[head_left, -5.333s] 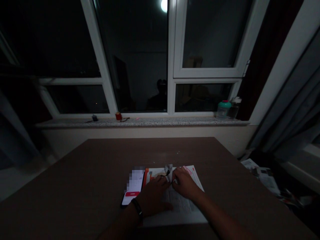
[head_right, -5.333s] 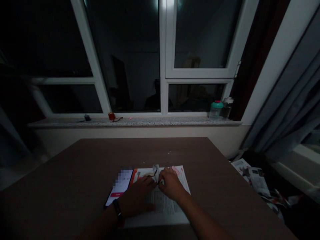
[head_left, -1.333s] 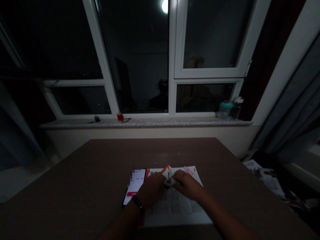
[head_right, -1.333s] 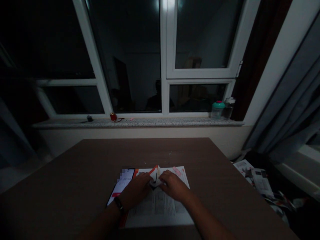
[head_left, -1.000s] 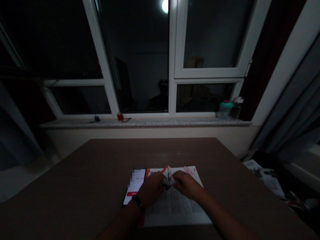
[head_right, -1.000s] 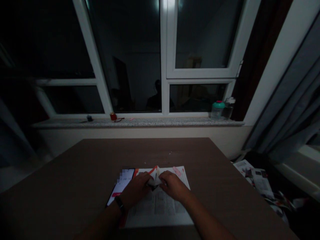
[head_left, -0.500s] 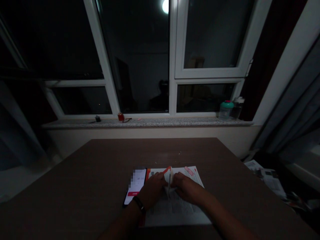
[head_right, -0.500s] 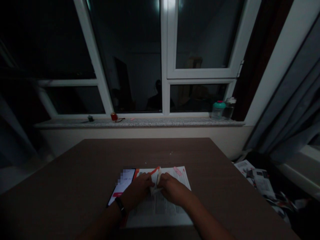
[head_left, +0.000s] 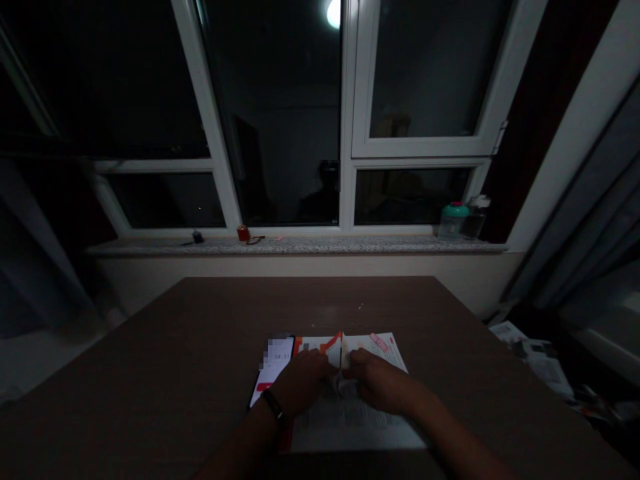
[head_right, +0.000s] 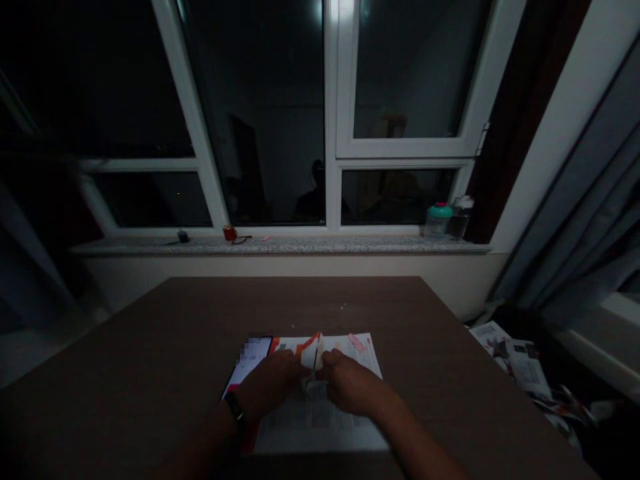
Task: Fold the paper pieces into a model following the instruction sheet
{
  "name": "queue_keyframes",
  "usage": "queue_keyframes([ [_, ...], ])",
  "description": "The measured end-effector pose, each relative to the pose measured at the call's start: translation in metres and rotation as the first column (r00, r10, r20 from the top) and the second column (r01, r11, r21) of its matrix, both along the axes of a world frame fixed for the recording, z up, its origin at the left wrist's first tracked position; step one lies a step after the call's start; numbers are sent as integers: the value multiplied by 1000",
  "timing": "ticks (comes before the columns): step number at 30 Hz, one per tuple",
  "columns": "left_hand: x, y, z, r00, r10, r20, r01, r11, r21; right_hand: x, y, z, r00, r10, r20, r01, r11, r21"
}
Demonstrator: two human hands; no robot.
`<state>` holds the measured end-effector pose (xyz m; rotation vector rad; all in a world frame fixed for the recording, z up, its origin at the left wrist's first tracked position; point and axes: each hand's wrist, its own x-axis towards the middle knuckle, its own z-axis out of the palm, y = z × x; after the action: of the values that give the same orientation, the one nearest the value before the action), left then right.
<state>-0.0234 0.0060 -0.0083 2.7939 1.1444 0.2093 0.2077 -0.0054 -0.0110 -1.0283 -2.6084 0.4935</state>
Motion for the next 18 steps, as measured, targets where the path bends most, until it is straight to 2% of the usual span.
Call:
queue_keyframes([
  [5, -7, 0, 1, 993, 112, 31, -111, 993, -29, 1, 1, 5, 1000, -18, -11, 17, 1000, -18],
  [9, -5, -4, 8, 986, 159, -49, -160, 987, -21, 3, -2, 6, 1000, 3, 26, -2, 1000, -16],
  [13, -3, -6, 12, 988, 151, -13, -152, 988, -38, 5, 0, 2, 1000, 12, -17, -12, 1000, 10],
  [18, -2, -2, 7, 992, 66, 103, -59, 996, -66, 2, 7, -6, 994, -2, -106, 2, 1000, 8],
])
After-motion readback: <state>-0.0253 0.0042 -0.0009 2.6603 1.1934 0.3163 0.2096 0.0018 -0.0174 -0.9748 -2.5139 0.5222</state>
